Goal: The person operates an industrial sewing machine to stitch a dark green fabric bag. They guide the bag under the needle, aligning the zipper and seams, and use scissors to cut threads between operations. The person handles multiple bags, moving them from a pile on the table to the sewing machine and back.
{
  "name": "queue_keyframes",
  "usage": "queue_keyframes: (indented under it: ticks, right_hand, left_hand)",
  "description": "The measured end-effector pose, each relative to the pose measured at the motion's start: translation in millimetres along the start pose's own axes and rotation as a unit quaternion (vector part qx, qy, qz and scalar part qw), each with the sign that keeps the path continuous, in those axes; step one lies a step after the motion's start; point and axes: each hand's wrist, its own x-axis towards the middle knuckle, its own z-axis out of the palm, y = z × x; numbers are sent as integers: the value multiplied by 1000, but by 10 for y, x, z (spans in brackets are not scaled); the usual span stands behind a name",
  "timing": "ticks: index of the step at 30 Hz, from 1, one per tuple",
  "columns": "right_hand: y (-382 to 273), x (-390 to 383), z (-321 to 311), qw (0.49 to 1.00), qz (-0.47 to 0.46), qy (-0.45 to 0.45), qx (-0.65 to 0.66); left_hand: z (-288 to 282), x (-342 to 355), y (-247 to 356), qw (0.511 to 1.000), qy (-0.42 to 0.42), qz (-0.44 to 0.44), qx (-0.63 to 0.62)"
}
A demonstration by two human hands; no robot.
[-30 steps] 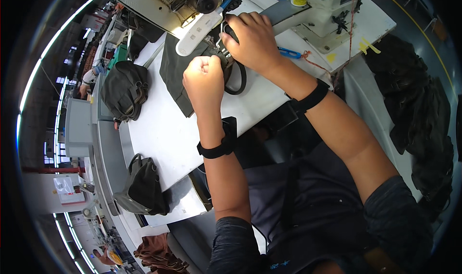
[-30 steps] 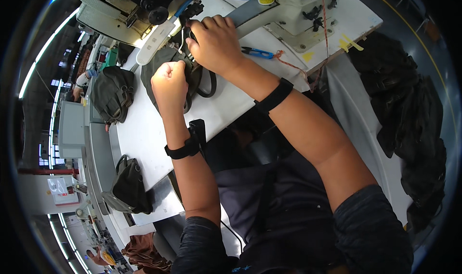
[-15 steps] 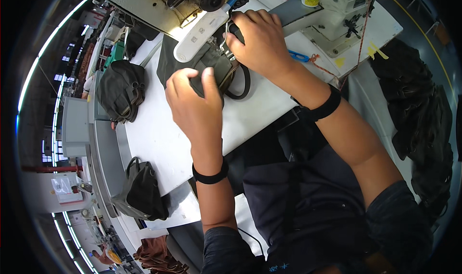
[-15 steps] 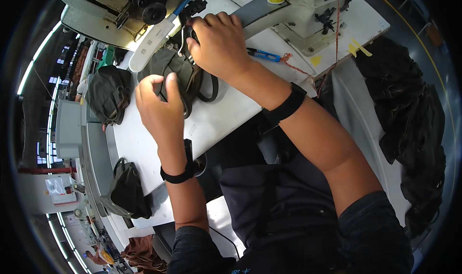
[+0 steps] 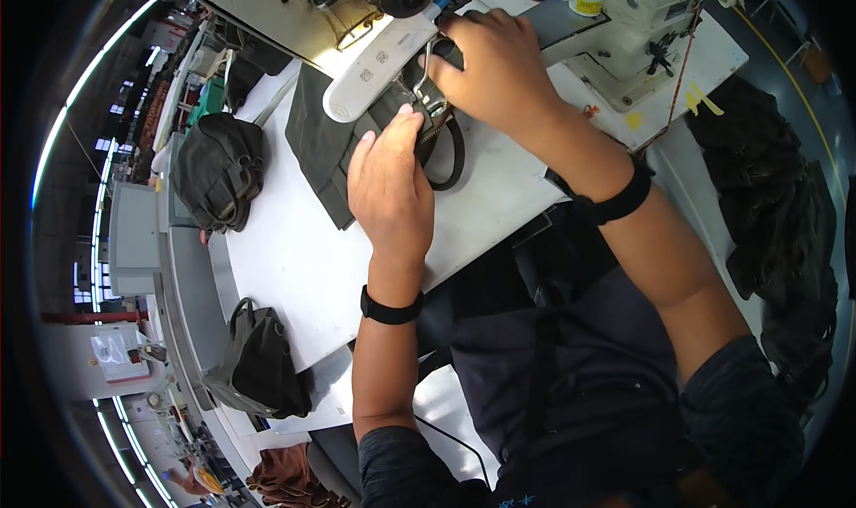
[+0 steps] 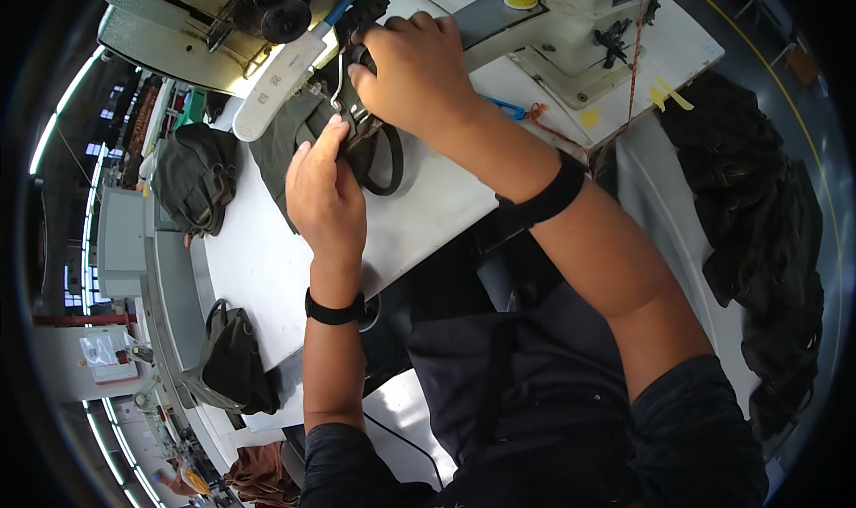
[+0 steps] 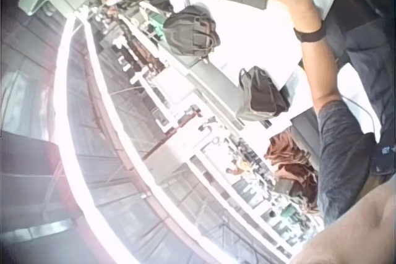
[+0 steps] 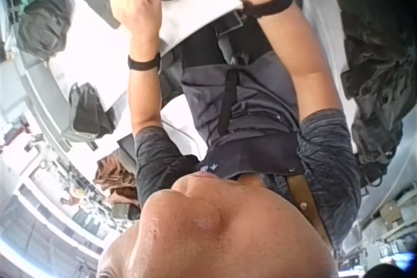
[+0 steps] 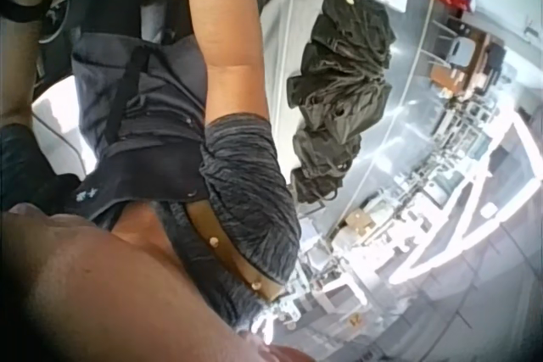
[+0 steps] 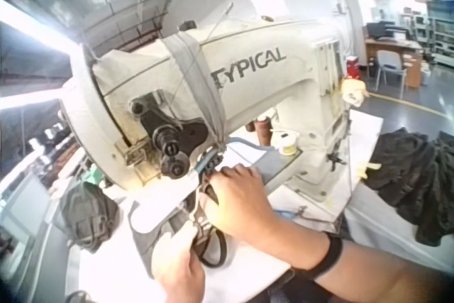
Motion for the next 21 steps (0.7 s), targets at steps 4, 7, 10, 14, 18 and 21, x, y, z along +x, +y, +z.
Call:
queue_keyframes:
  ticks: [4,7,10,14,18,21]
  right_hand:
    - [13,21,0,1000,-17,-22,-7]
    - [13,-14,35,1000,-30,7,3]
    - [29,-21,36,999,-35,12,14]
    - [34,-10,23,999,-37,13,11]
    - [63,-30,-60,998,-53,20,26]
    - [70,-32,-489,991,-66,-16,116]
  left_hand:
    - [-18,22,-36,1000,8,11,2]
    - [-10,-19,-36,1000,11,-4,12]
    - [-37,-8,-7,1000,2,-12,19]
    - [-34,22,-1,1000,5,-4,26]
    - [-23,18,13,1000,7,-8,25]
    - [-17,18,13,1000,8,-10,18]
